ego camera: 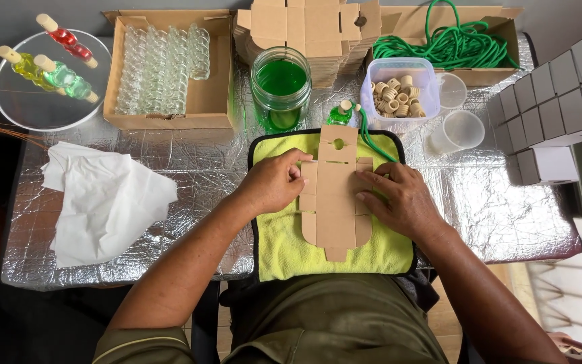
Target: The person assembles a small decorative bottle by attaching a wooden stopper to a green cord, then places the bottle into a small cardboard box. The person folds the box flaps and closes it, then sets the box aside. The person then wipes the work surface with a yellow cloth.
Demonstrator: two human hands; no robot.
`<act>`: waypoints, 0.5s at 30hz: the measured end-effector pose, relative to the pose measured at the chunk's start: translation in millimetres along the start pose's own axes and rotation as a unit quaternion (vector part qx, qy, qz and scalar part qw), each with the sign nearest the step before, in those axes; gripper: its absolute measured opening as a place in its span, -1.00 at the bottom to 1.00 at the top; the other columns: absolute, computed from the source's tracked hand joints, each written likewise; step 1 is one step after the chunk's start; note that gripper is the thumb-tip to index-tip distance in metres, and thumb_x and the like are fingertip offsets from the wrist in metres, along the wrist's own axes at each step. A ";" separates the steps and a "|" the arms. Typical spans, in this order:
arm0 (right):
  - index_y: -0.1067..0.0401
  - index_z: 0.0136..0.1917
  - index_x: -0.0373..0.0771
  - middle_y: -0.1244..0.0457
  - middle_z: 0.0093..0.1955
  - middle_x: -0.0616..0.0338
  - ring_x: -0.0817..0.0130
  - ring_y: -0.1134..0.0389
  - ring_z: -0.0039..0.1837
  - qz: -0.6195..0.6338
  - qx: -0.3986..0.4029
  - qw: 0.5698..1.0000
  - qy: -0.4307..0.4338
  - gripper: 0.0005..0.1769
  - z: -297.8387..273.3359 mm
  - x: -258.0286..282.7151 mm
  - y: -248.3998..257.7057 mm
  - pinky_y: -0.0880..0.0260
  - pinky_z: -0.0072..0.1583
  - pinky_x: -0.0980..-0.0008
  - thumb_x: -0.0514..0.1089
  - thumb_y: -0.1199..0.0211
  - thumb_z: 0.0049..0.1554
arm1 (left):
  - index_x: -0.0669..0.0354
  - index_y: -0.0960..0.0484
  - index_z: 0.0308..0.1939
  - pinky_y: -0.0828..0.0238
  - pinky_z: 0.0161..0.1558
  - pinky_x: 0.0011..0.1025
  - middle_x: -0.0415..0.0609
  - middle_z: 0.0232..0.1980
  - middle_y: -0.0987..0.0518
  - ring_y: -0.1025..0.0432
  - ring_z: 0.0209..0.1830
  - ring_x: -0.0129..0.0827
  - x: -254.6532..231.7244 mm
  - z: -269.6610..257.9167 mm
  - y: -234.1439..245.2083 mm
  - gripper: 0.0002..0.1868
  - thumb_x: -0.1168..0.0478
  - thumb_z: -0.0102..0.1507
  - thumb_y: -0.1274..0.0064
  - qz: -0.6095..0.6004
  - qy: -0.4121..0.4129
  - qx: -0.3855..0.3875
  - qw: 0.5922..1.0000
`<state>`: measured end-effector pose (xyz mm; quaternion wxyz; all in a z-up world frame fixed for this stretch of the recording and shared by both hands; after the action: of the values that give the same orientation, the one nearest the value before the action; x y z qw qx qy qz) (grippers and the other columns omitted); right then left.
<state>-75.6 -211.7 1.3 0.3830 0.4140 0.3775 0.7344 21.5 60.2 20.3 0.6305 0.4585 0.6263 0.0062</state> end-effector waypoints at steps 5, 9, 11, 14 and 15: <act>-0.58 0.23 0.12 -0.25 0.09 0.17 0.18 -0.29 -0.09 -0.033 0.013 0.999 0.003 -0.59 3.3 8.4 4.4 -0.36 0.08 0.03 0.14 -0.35 0.12 | -0.04 -0.57 0.20 -0.54 -0.14 -0.06 -0.02 -0.35 -0.67 -0.61 -0.25 0.00 -2.6 -1.2 -2.5 -0.54 0.22 0.19 -0.13 0.037 -0.034 -0.022 0.998; -0.60 0.15 0.19 -0.29 0.15 0.36 0.31 -0.28 0.13 -0.078 0.055 0.994 0.047 -0.72 11.4 26.2 10.6 -0.22 0.26 0.13 0.10 -0.18 0.22 | -0.02 -0.56 0.22 -0.54 -0.14 -0.08 -0.03 -0.34 -0.67 -0.60 -0.27 -0.05 -2.1 -0.8 -1.3 -0.52 0.23 0.19 -0.11 0.036 -0.035 -0.016 0.999; -0.57 0.17 0.19 -0.29 0.17 0.35 0.30 -0.25 0.19 -0.084 0.053 0.993 0.058 -0.71 7.1 23.8 3.8 -0.18 0.29 0.12 0.14 -0.16 0.24 | 0.00 -0.56 0.23 -0.54 -0.14 -0.09 -0.02 -0.35 -0.67 -0.60 -0.27 -0.06 -3.3 -1.6 -0.9 -0.51 0.24 0.19 -0.09 0.037 -0.035 -0.014 0.999; -0.55 0.19 0.17 -0.30 0.18 0.34 0.27 -0.22 0.26 -0.088 0.045 0.993 0.068 -0.69 5.7 23.4 0.0 -0.12 0.34 0.10 0.18 -0.15 0.25 | 0.08 -0.54 0.26 -0.53 -0.14 -0.09 0.01 -0.35 -0.66 -0.59 -0.27 -0.04 -9.4 -3.1 2.1 -0.49 0.26 0.20 -0.07 0.039 -0.045 -0.009 0.998; -0.55 0.19 0.15 -0.31 0.19 0.33 0.27 -0.22 0.28 -0.085 0.041 0.993 0.067 -0.68 4.9 24.1 -0.2 -0.12 0.35 0.08 0.19 -0.17 0.25 | 0.14 -0.53 0.28 -0.53 -0.13 -0.07 0.04 -0.34 -0.66 -0.59 -0.27 -0.02 -12.1 -4.4 2.6 -0.48 0.27 0.20 -0.07 0.040 -0.053 -0.005 0.998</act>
<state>-80.0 -189.3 10.7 0.4011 0.3454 0.4659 0.7091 16.9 57.2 32.3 0.6643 0.4795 0.5733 0.0101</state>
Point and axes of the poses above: each hand's wrist, its own z-axis towards the middle knuckle, its own y-axis out of the back of the hand, x = y × z, the point moved 2 cm from there along z, towards the middle knuckle
